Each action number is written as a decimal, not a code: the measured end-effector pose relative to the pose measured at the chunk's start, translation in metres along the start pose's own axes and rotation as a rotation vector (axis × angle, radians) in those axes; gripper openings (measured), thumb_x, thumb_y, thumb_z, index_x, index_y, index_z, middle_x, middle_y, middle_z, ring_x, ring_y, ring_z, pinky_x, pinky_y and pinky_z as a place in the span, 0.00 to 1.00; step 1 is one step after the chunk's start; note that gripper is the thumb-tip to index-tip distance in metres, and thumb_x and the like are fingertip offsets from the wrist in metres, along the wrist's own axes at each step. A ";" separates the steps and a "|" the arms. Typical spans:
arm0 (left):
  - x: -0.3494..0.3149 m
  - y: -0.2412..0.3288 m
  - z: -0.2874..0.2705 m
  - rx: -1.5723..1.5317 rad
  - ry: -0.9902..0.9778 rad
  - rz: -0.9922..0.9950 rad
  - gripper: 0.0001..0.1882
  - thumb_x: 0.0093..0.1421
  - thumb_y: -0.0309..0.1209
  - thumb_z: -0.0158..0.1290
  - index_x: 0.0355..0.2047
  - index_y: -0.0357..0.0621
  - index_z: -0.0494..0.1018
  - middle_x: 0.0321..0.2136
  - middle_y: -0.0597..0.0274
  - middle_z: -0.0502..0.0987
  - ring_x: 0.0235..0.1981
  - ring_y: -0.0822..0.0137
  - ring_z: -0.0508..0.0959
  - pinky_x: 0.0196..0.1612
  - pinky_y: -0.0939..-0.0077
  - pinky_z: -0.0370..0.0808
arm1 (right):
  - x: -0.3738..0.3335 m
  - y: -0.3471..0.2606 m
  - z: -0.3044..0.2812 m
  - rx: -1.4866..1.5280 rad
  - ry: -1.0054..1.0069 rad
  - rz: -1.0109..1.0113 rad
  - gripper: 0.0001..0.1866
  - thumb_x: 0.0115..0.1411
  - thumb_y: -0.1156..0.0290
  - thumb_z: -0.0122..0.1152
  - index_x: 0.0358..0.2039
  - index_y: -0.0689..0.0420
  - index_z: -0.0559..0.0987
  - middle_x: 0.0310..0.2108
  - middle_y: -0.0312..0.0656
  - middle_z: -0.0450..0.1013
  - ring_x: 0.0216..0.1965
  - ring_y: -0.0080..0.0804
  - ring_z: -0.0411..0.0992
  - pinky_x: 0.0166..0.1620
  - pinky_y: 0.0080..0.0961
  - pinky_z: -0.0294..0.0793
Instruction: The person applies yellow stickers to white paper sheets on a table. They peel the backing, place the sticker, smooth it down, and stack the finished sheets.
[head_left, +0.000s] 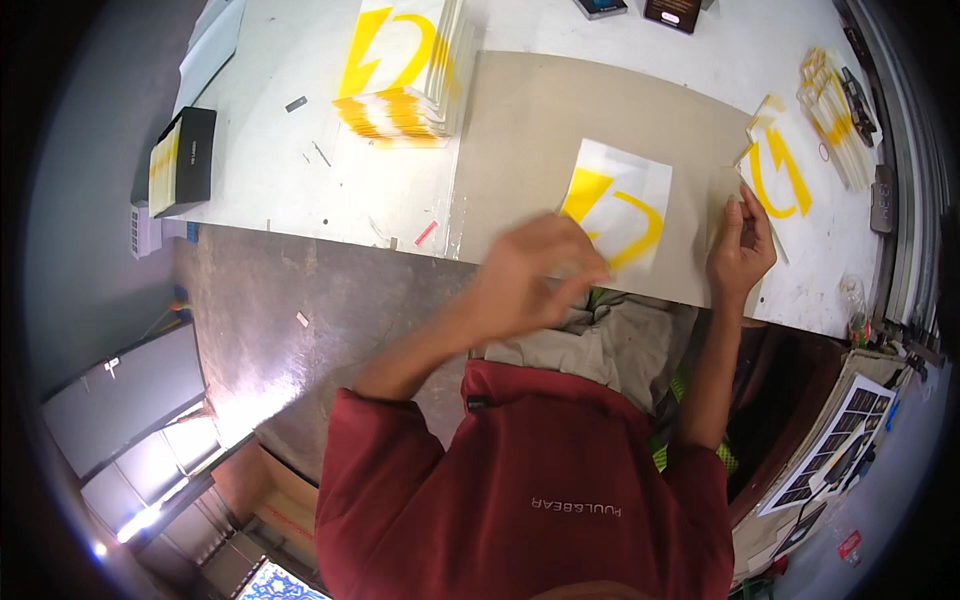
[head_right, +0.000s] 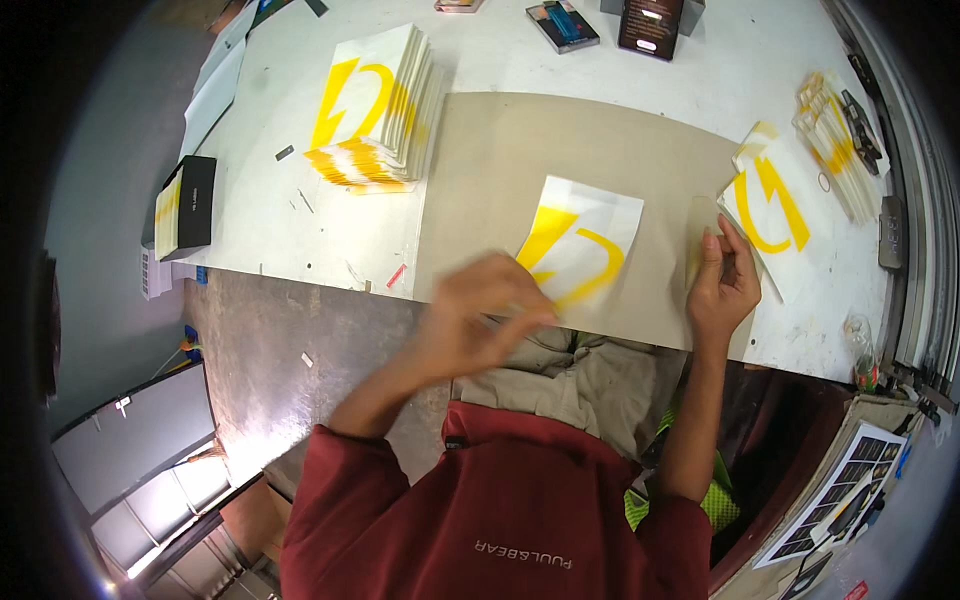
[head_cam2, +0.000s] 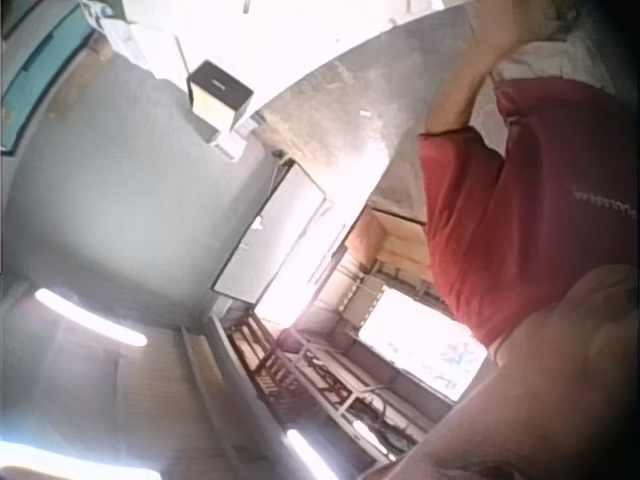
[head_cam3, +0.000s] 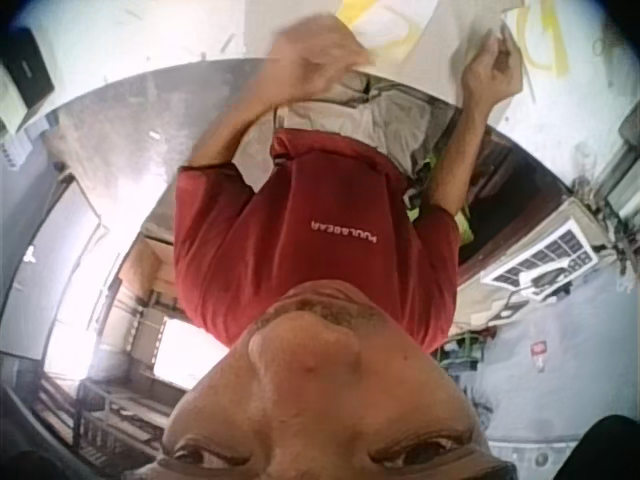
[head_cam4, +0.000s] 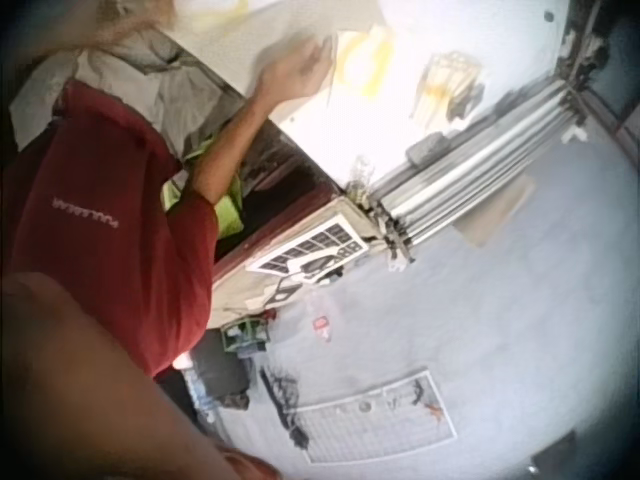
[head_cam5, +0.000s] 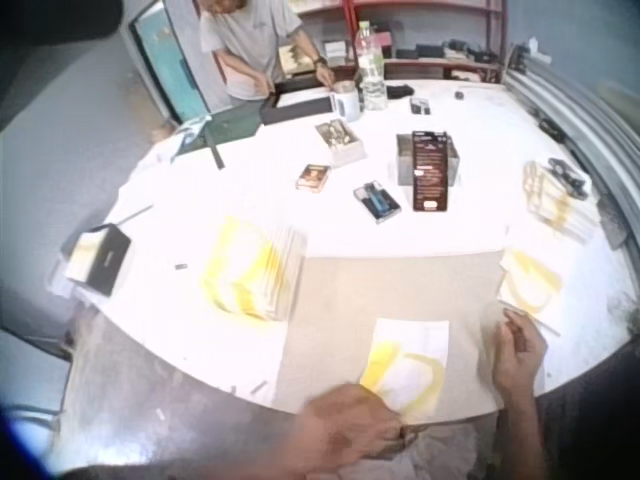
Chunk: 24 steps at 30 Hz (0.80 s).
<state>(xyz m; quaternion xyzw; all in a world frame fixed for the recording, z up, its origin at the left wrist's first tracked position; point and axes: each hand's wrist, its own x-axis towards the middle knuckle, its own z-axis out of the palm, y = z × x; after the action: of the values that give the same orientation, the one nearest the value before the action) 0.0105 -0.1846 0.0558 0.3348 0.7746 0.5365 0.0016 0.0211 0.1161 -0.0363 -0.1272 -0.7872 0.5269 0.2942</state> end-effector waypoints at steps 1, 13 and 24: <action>0.014 0.009 -0.016 -0.199 0.149 -0.240 0.09 0.55 0.21 0.67 0.35 0.42 0.80 0.32 0.65 0.80 0.34 0.69 0.79 0.40 0.71 0.76 | 0.000 0.005 0.000 0.029 0.005 0.027 0.15 0.67 0.78 0.63 0.53 0.67 0.81 0.35 0.36 0.76 0.37 0.20 0.72 0.45 0.19 0.73; 0.065 -0.044 -0.196 0.710 0.197 0.081 0.10 0.59 0.12 0.58 0.39 0.33 0.81 0.41 0.53 0.83 0.42 0.63 0.83 0.49 0.73 0.78 | -0.004 0.011 -0.004 0.036 -0.028 -0.016 0.14 0.67 0.78 0.64 0.52 0.67 0.81 0.34 0.36 0.76 0.37 0.21 0.72 0.45 0.20 0.72; 0.030 -0.075 -0.186 0.748 0.064 -0.083 0.12 0.58 0.34 0.67 0.36 0.39 0.82 0.36 0.51 0.80 0.42 0.50 0.78 0.49 0.58 0.73 | -0.001 -0.014 -0.071 -0.334 -0.192 -0.185 0.13 0.62 0.79 0.65 0.47 0.64 0.84 0.31 0.45 0.78 0.31 0.33 0.73 0.40 0.28 0.73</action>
<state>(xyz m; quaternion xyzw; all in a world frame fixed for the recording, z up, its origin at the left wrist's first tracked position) -0.1185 -0.3390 0.0832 0.2639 0.9295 0.2263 -0.1232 0.0660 0.1634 -0.0045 -0.0509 -0.8962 0.3696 0.2399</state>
